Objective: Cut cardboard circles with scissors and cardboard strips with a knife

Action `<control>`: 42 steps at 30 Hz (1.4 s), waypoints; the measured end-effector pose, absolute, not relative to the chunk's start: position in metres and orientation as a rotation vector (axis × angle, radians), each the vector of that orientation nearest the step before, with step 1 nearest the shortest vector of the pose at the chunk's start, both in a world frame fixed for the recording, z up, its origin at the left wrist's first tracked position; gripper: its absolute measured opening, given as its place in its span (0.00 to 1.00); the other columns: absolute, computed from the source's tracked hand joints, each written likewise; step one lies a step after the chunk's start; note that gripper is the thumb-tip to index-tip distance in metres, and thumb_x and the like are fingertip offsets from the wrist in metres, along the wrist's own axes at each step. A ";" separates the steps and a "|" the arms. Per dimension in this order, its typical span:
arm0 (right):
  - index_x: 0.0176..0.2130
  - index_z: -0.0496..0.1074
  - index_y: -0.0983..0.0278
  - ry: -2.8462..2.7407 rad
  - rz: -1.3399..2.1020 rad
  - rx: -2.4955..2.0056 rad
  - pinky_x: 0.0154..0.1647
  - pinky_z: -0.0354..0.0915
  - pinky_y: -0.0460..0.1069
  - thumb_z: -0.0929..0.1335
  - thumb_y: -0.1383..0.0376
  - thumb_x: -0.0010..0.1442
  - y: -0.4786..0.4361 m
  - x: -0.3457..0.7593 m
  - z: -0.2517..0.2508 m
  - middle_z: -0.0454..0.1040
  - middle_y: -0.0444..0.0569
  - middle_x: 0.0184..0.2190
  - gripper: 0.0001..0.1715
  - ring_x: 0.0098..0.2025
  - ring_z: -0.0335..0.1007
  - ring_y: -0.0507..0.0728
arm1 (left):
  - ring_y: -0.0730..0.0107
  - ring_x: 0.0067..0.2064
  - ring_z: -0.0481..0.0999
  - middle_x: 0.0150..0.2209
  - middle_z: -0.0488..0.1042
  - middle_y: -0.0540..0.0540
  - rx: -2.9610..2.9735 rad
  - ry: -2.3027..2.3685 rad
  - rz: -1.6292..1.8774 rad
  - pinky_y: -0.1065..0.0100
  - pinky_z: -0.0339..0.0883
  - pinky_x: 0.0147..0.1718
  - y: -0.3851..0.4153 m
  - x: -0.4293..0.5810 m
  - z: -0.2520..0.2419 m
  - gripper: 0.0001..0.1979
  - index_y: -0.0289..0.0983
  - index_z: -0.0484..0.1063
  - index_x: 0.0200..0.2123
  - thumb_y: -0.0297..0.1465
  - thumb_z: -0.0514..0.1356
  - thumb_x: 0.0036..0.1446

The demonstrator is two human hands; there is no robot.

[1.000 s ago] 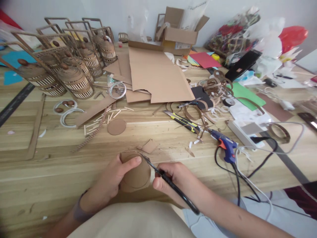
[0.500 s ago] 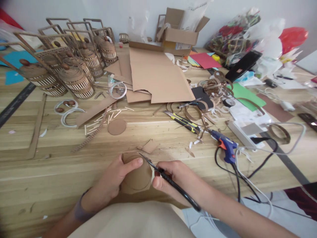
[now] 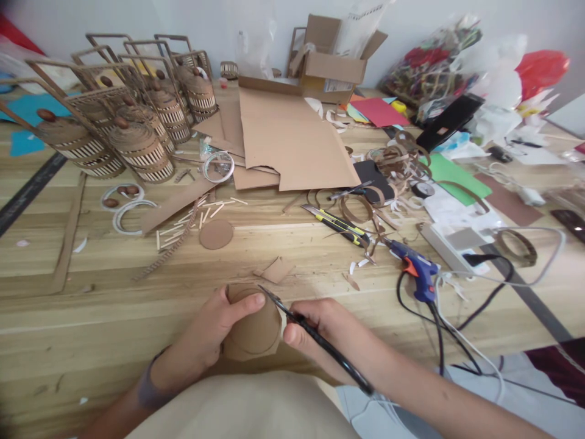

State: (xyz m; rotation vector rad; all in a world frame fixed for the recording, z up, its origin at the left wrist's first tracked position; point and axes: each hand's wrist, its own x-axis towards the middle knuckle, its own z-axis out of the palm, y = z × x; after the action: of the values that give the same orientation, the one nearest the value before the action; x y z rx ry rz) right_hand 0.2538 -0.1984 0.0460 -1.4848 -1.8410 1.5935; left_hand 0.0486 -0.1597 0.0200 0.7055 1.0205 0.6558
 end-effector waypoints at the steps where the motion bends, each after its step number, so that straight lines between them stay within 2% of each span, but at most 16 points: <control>1: 0.26 0.58 0.62 -1.844 1.588 -1.479 0.23 0.44 0.47 0.55 0.28 0.60 -0.198 0.254 0.046 0.52 0.39 0.24 0.42 0.25 0.46 0.50 | 0.53 0.51 0.81 0.44 0.85 0.47 0.702 1.026 0.646 0.59 0.72 0.51 -0.160 0.049 0.020 0.16 0.40 0.80 0.39 0.37 0.72 0.46; 9: 0.25 0.57 0.61 -1.884 1.550 -1.520 0.23 0.45 0.47 0.54 0.26 0.59 -0.199 0.253 0.045 0.51 0.39 0.23 0.43 0.24 0.46 0.50 | 0.50 0.50 0.81 0.43 0.85 0.47 0.698 1.066 0.586 0.58 0.73 0.49 -0.160 0.049 0.020 0.18 0.39 0.79 0.40 0.38 0.71 0.45; 14: 0.25 0.56 0.61 -1.893 1.565 -1.562 0.24 0.45 0.46 0.53 0.25 0.57 -0.197 0.253 0.049 0.50 0.39 0.23 0.43 0.25 0.45 0.51 | 0.50 0.52 0.80 0.46 0.84 0.45 0.666 1.100 0.580 0.58 0.72 0.51 -0.160 0.049 0.020 0.20 0.39 0.78 0.42 0.38 0.72 0.45; 18: 0.25 0.56 0.61 -1.910 1.555 -1.570 0.24 0.45 0.47 0.53 0.25 0.57 -0.198 0.253 0.049 0.51 0.39 0.23 0.44 0.25 0.46 0.51 | 0.50 0.53 0.80 0.46 0.85 0.46 0.684 1.057 0.586 0.58 0.71 0.52 -0.161 0.049 0.020 0.17 0.40 0.78 0.40 0.37 0.71 0.46; 25: 0.24 0.56 0.60 -1.915 1.543 -1.621 0.24 0.45 0.47 0.54 0.25 0.57 -0.201 0.258 0.042 0.51 0.40 0.23 0.43 0.25 0.46 0.51 | 0.50 0.53 0.80 0.49 0.84 0.45 0.685 1.045 0.576 0.57 0.71 0.52 -0.161 0.048 0.018 0.18 0.39 0.77 0.42 0.37 0.71 0.47; 35: 0.25 0.58 0.61 -1.931 1.614 -1.577 0.23 0.45 0.46 0.61 0.31 0.60 -0.193 0.258 0.051 0.52 0.39 0.23 0.38 0.25 0.46 0.51 | 0.49 0.54 0.79 0.50 0.83 0.43 0.683 1.037 0.581 0.56 0.70 0.53 -0.162 0.048 0.017 0.19 0.37 0.78 0.43 0.37 0.71 0.48; 42: 0.25 0.58 0.61 -1.935 1.599 -1.575 0.23 0.45 0.46 0.60 0.31 0.60 -0.193 0.259 0.049 0.52 0.39 0.22 0.39 0.25 0.47 0.51 | 0.50 0.54 0.79 0.49 0.84 0.45 0.677 1.021 0.585 0.56 0.70 0.53 -0.162 0.048 0.016 0.18 0.38 0.77 0.42 0.37 0.72 0.47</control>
State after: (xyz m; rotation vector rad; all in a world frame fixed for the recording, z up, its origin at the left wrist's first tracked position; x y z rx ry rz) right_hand 0.2589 -0.1932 0.0487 -1.5751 -1.9345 1.5989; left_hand 0.0484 -0.1623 0.0163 0.6768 1.0205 0.5848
